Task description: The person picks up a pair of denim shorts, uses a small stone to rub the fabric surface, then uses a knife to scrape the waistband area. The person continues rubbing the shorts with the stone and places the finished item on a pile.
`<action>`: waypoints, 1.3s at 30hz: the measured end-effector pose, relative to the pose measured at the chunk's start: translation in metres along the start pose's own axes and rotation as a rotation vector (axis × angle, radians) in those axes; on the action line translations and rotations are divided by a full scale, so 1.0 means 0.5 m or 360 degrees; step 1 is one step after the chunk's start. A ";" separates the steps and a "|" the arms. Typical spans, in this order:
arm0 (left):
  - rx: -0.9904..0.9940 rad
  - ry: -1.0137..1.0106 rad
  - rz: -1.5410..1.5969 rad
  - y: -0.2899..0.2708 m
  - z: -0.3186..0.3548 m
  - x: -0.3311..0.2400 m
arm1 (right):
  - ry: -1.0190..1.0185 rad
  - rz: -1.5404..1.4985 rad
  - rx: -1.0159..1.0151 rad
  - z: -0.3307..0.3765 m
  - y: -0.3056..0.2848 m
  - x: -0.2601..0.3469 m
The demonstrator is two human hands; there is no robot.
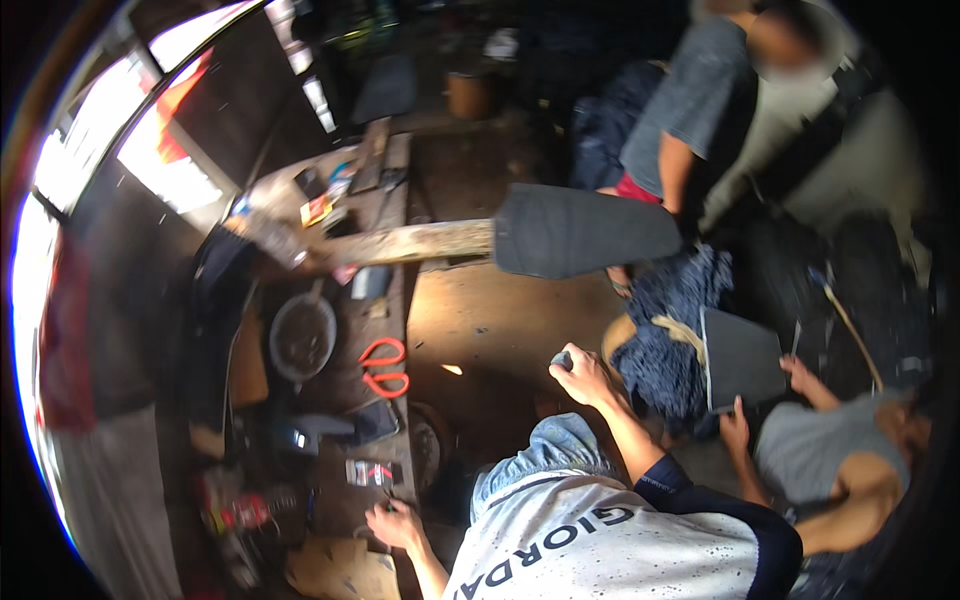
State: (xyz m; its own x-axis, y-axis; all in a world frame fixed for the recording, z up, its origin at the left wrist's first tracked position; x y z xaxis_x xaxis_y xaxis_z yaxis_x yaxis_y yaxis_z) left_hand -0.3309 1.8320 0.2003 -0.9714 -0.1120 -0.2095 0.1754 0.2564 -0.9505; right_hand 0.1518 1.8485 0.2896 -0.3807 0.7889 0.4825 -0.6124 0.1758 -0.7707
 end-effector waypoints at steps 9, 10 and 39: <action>-0.0467 -0.0136 0.0661 -0.089 -0.113 -0.002 | 0.0253 -0.0391 -0.0438 0.016 -0.102 -0.183; -0.0478 -0.0049 0.0763 -0.111 -0.146 -0.039 | 0.0315 -0.0376 -0.0467 0.008 -0.113 -0.202; 0.2123 0.1645 0.2281 -0.008 -0.070 -1.576 | 0.1257 -0.0631 -0.1934 -0.239 -0.485 -0.736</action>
State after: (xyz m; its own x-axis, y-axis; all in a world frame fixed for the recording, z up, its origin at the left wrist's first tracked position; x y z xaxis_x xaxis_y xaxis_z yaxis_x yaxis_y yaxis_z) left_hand 0.4284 1.9528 0.3771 0.2287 0.0100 -0.9735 0.1767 -0.9838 0.0314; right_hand 0.5235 1.5859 0.2492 0.3712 0.6103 0.6998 0.4994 0.5040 -0.7046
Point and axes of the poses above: each hand's wrist, its own z-axis away from the middle knuckle, its own y-axis out of the palm, x = y × z, the point moved 5 cm from there along -z, towards the middle knuckle, and after that the axes turned 15 degrees about y, right-handed, at the moved point
